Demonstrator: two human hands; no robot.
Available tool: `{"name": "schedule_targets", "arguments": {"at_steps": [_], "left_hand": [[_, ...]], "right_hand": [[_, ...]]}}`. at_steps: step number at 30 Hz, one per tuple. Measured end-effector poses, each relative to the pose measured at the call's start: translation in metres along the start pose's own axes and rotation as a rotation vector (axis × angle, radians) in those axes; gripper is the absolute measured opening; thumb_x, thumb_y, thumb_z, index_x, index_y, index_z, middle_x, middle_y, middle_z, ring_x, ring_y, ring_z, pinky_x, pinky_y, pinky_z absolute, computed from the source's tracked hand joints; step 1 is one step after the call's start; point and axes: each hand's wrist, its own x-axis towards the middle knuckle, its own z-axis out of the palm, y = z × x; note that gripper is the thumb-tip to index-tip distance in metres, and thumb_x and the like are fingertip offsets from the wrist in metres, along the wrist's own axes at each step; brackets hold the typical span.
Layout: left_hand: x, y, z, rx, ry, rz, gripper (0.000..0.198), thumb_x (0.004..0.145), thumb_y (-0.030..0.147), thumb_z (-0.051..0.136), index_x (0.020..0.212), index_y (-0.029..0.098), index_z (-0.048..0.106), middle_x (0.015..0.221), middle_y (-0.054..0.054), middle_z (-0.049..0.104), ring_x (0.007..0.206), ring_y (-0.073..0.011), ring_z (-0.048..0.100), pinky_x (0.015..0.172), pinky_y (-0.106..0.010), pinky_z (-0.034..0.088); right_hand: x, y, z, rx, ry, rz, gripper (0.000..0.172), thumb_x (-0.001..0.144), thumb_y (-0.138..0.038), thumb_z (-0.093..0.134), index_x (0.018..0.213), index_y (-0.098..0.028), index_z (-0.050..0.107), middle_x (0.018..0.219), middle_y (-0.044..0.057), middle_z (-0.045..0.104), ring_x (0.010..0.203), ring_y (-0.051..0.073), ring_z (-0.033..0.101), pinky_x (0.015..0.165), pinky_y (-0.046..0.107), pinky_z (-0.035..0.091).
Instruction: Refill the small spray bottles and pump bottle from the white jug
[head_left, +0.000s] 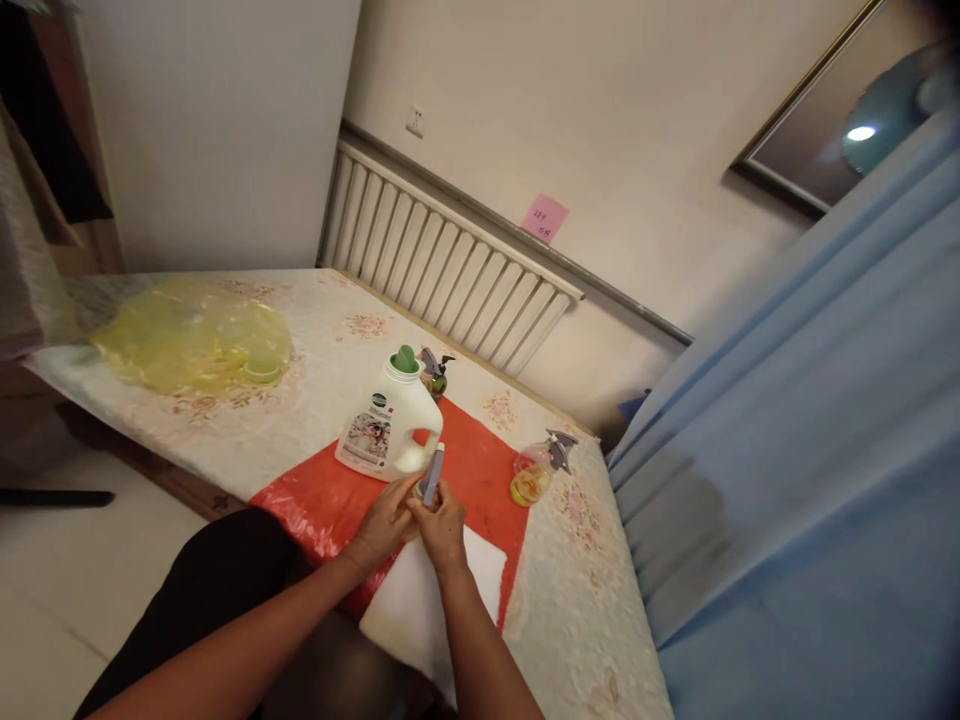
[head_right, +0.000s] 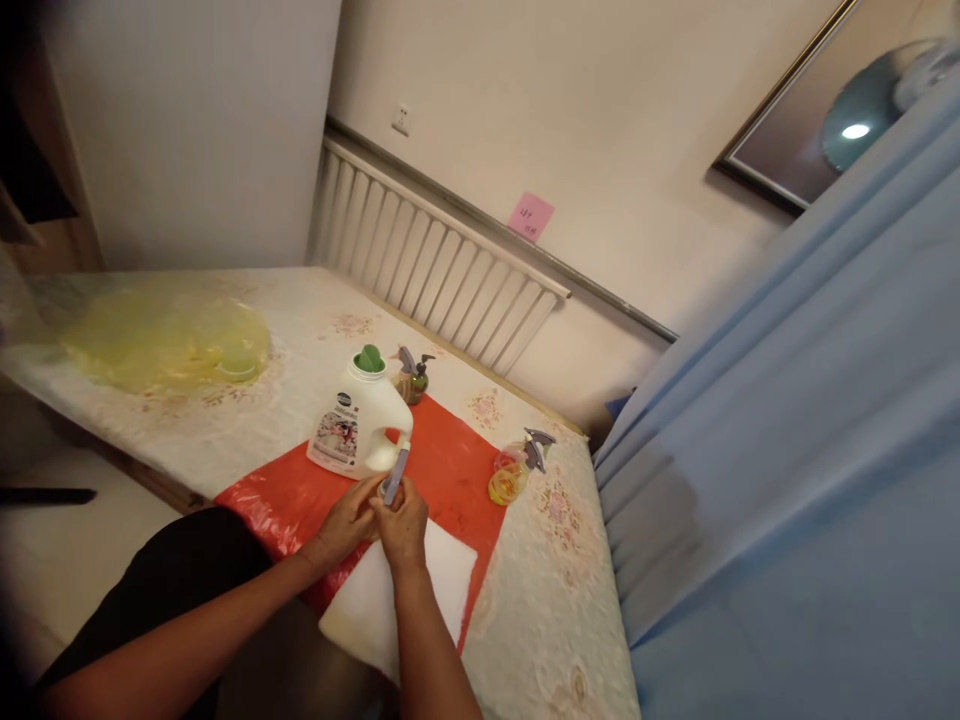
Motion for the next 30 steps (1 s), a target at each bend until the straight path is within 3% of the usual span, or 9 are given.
{"name": "schedule_targets", "arguments": {"at_steps": [4,7,13,19,23,27,30], "left_hand": [[0.0,0.002,0.001,0.007,-0.003,-0.008,0.05,0.079,0.02,0.049,0.129,0.018,0.053,0.127,-0.011,0.061,0.12,-0.025,0.054,0.106,-0.044,0.041],[0.001,0.002,0.0,0.019,-0.005,-0.012,0.052,0.076,0.018,0.049,0.128,0.017,0.053,0.127,-0.011,0.06,0.121,-0.0256,0.053,0.107,-0.044,0.04],[0.003,-0.004,0.0,0.028,-0.018,0.0,0.052,0.076,0.019,0.048,0.128,0.018,0.053,0.129,-0.011,0.06,0.122,-0.0269,0.052,0.109,-0.046,0.038],[0.004,-0.011,0.0,0.069,-0.032,-0.011,0.052,0.077,0.022,0.047,0.128,0.017,0.053,0.13,-0.012,0.06,0.123,-0.0283,0.053,0.109,-0.046,0.039],[0.006,-0.013,-0.001,0.082,-0.054,0.001,0.052,0.077,0.022,0.047,0.128,0.019,0.052,0.128,-0.011,0.06,0.122,-0.0278,0.053,0.109,-0.047,0.038],[0.011,-0.003,-0.006,0.056,-0.078,0.013,0.045,0.077,0.027,0.051,0.121,0.019,0.058,0.12,-0.01,0.064,0.116,-0.0275,0.057,0.105,-0.045,0.042],[0.017,0.008,-0.011,0.06,-0.108,-0.012,0.038,0.077,0.033,0.057,0.113,0.019,0.062,0.111,-0.008,0.068,0.108,-0.027,0.061,0.098,-0.042,0.046]], "right_hand": [[0.007,-0.003,-0.013,0.026,-0.137,-0.054,0.014,0.073,-0.029,0.061,0.079,-0.018,0.067,0.062,-0.006,0.054,0.058,0.012,0.044,0.055,0.021,0.038],[0.012,-0.003,-0.014,0.029,-0.147,-0.058,0.014,0.074,-0.029,0.058,0.075,-0.018,0.066,0.059,-0.007,0.049,0.056,0.01,0.039,0.053,0.02,0.035],[0.011,0.001,-0.001,-0.014,0.006,-0.004,0.007,0.068,-0.021,0.055,0.07,-0.019,0.062,0.05,-0.01,0.032,0.049,0.01,0.029,0.048,0.021,0.027],[0.007,0.004,0.015,-0.041,0.159,0.06,0.009,0.067,-0.022,0.059,0.075,-0.02,0.063,0.05,-0.01,0.036,0.048,0.011,0.032,0.049,0.022,0.03],[0.005,0.002,0.016,-0.023,0.165,0.064,0.009,0.069,-0.022,0.06,0.077,-0.02,0.064,0.05,-0.01,0.037,0.048,0.011,0.034,0.048,0.022,0.031],[-0.003,0.01,0.006,0.032,0.076,0.035,0.03,0.068,-0.021,0.065,0.097,-0.02,0.068,0.052,-0.011,0.039,0.048,0.01,0.037,0.048,0.019,0.036],[-0.01,0.031,-0.014,-0.083,0.087,-0.02,0.045,0.072,-0.019,0.064,0.118,-0.017,0.063,0.056,-0.009,0.047,0.052,0.012,0.046,0.054,0.02,0.043]]}}
